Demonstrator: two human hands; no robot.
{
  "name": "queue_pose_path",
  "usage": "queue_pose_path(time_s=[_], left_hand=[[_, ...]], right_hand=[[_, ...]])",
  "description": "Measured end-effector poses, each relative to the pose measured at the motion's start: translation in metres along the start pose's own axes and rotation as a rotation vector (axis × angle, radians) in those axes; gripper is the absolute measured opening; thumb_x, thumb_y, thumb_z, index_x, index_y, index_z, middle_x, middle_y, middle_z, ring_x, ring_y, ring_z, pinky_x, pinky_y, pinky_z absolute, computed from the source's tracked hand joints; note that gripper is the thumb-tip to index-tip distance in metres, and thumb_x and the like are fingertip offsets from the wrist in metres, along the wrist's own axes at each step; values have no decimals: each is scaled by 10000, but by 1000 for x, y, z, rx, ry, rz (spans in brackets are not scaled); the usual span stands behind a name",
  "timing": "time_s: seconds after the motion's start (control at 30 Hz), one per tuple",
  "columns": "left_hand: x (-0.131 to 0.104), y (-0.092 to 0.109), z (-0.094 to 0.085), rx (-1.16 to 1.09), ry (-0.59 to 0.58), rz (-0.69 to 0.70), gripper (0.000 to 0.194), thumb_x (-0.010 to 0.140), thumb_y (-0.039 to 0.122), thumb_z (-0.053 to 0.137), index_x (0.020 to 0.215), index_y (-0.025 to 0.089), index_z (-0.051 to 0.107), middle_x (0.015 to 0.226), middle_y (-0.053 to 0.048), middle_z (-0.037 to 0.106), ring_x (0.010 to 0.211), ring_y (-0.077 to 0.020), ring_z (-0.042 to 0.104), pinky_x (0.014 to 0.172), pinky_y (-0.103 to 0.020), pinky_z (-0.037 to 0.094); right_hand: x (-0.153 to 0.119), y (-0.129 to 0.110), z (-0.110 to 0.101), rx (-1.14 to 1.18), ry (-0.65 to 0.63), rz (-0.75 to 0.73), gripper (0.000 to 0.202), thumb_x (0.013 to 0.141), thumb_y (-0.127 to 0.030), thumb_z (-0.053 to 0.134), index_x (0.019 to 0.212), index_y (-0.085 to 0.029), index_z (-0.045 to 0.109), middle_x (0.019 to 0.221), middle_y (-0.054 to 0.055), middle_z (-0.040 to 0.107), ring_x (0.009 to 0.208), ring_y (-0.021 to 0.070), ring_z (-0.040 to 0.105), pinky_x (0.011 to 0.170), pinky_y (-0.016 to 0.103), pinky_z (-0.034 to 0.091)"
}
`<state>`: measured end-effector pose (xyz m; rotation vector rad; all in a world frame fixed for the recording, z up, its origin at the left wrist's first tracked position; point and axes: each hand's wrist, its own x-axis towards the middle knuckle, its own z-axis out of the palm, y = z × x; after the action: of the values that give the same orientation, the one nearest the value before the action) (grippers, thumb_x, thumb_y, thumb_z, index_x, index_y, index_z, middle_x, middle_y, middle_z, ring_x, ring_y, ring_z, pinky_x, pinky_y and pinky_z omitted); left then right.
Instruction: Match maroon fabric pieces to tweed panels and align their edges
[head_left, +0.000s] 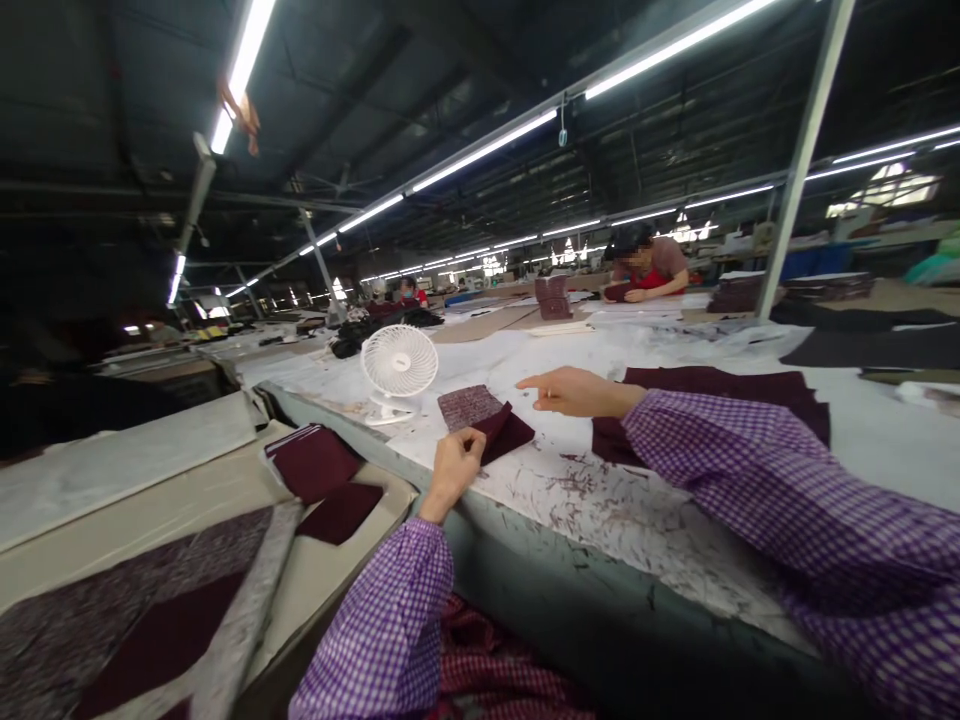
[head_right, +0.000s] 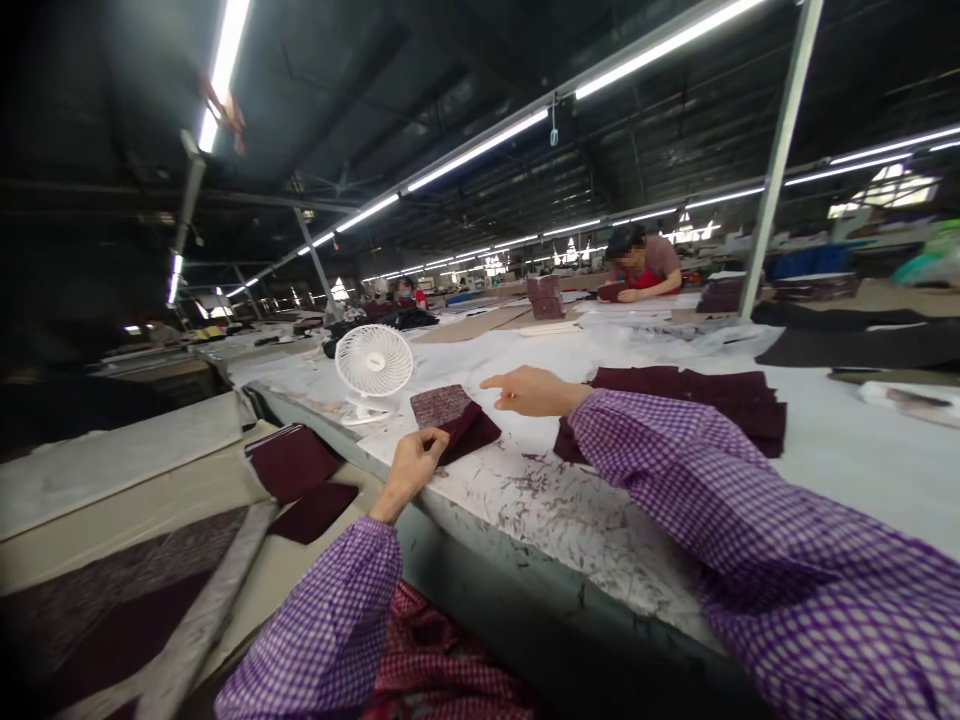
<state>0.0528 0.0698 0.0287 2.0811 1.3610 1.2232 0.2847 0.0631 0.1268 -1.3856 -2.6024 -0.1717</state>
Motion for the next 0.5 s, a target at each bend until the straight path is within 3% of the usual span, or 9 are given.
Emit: queue_pose_path(time_s=[0.2, 0.3, 0.4, 0.5], left_hand=[[-2, 5, 2, -8, -34, 4, 202, 806, 264, 479, 723, 163, 633, 668, -4, 634, 623, -129, 555, 585, -222, 392], [1, 12, 4, -19, -24, 33, 209, 766, 384, 586, 808, 182, 623, 722, 0, 632, 652, -133, 544, 597, -227, 375], [9, 13, 5, -66, 47, -40, 186, 724, 353, 644, 682, 176, 603, 604, 13, 571, 587, -129, 489, 585, -240, 324], [16, 7, 6, -148, 118, -124, 339, 794, 307, 552, 489, 171, 495, 450, 33, 426, 503, -113, 406, 554, -246, 279]], right_hand=[[33, -22, 19, -134, -63, -34, 335, 828, -249, 539, 1142, -291, 648, 1020, 52, 678, 935, 222, 616, 736, 289, 436], [41, -27, 23, -92, 18, -76, 253, 846, -243, 493, 963, -257, 716, 995, 40, 690, 932, 218, 621, 765, 292, 440], [48, -31, 27, 105, 114, -106, 298, 882, -219, 436, 1060, -214, 675, 996, 30, 693, 865, 152, 642, 786, 240, 445], [52, -28, 34, 183, 187, 28, 409, 937, -160, 269, 1196, -154, 586, 1035, 50, 684, 812, 94, 651, 758, 187, 446]])
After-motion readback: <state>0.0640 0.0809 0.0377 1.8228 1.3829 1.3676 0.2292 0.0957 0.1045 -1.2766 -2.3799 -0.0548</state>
